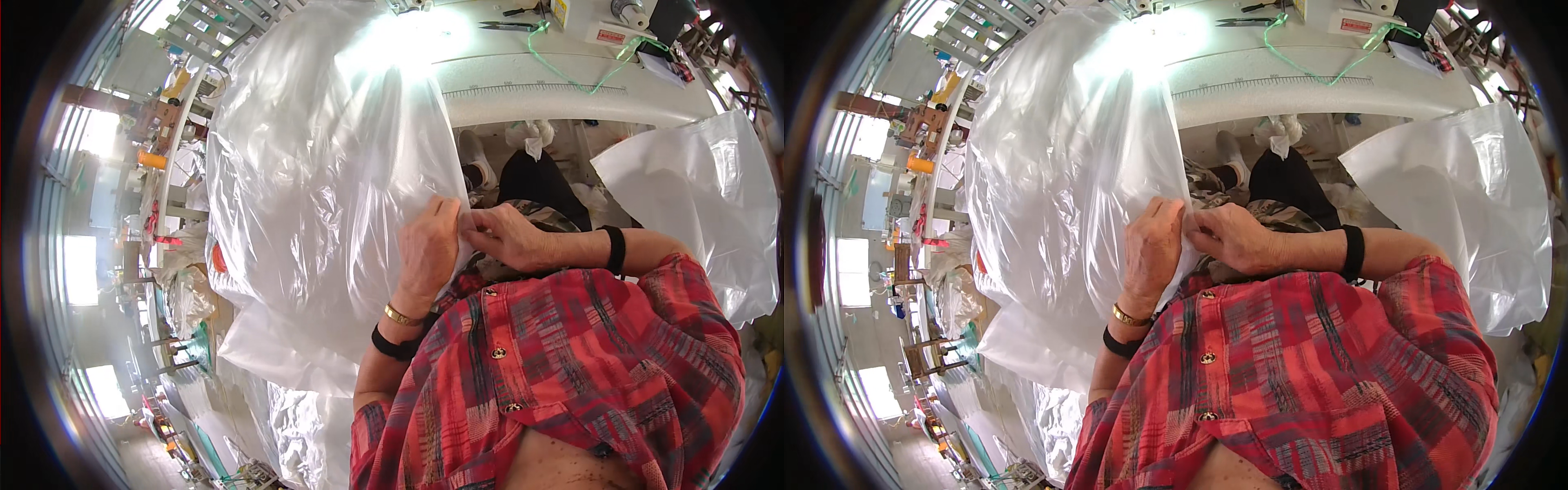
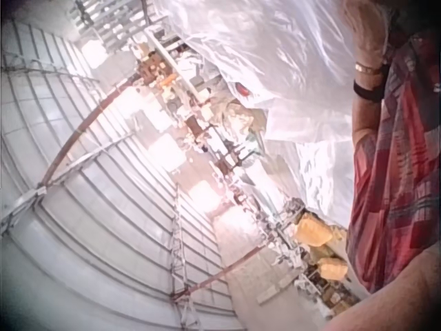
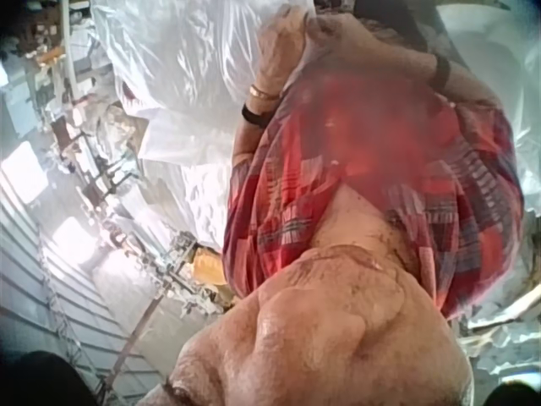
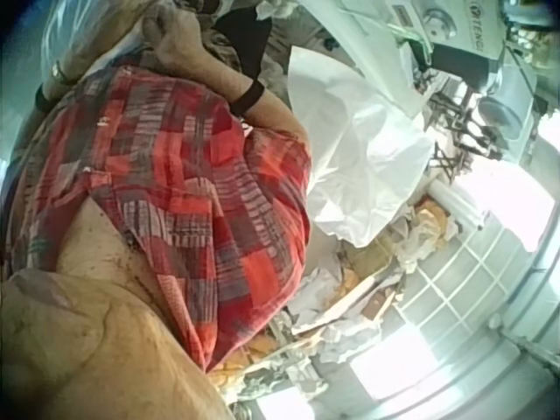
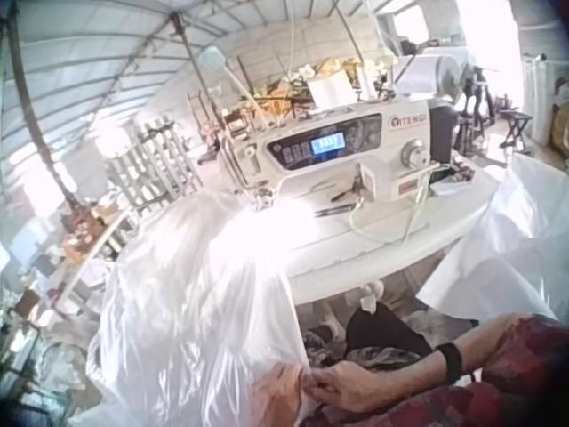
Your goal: Sewing large white plastic sheets using an industrial sewing machine.
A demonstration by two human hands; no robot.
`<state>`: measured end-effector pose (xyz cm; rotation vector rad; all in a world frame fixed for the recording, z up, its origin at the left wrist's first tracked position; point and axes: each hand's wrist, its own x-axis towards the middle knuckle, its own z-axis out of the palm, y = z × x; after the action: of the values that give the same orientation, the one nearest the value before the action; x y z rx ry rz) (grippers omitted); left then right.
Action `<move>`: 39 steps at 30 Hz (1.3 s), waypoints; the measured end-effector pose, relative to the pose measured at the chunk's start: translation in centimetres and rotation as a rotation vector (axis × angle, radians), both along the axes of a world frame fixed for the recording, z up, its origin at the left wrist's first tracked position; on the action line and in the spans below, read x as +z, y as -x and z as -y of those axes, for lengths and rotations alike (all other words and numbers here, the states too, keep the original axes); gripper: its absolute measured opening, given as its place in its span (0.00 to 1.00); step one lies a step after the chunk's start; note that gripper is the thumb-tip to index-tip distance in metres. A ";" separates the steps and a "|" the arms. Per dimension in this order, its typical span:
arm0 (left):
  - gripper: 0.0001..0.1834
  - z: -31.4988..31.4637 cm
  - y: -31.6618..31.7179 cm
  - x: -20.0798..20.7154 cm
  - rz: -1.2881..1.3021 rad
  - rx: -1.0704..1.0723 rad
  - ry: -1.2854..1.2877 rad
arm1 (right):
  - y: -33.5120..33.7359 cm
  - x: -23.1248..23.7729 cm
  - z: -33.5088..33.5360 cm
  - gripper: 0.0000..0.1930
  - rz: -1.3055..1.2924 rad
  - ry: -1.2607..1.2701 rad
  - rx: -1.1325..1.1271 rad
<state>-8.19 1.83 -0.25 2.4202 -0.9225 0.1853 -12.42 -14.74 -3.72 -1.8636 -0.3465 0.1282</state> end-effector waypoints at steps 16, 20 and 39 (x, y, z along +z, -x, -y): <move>0.13 -1.6 0.2 -1.9 -0.606 0.130 0.563 | -2.7 1.2 1.0 0.10 0.197 0.259 0.228; 0.18 -0.7 1.4 0.5 -0.581 0.220 0.589 | -6.3 1.7 2.5 0.11 0.400 0.335 -0.170; 0.11 0.5 -2.6 -3.3 -0.048 0.068 0.253 | -22.3 4.5 7.4 0.24 0.518 0.986 -0.174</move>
<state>-5.63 1.36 -3.53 2.2126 -0.7477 0.2514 9.91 -22.17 0.79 -2.8956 -0.5273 -0.3819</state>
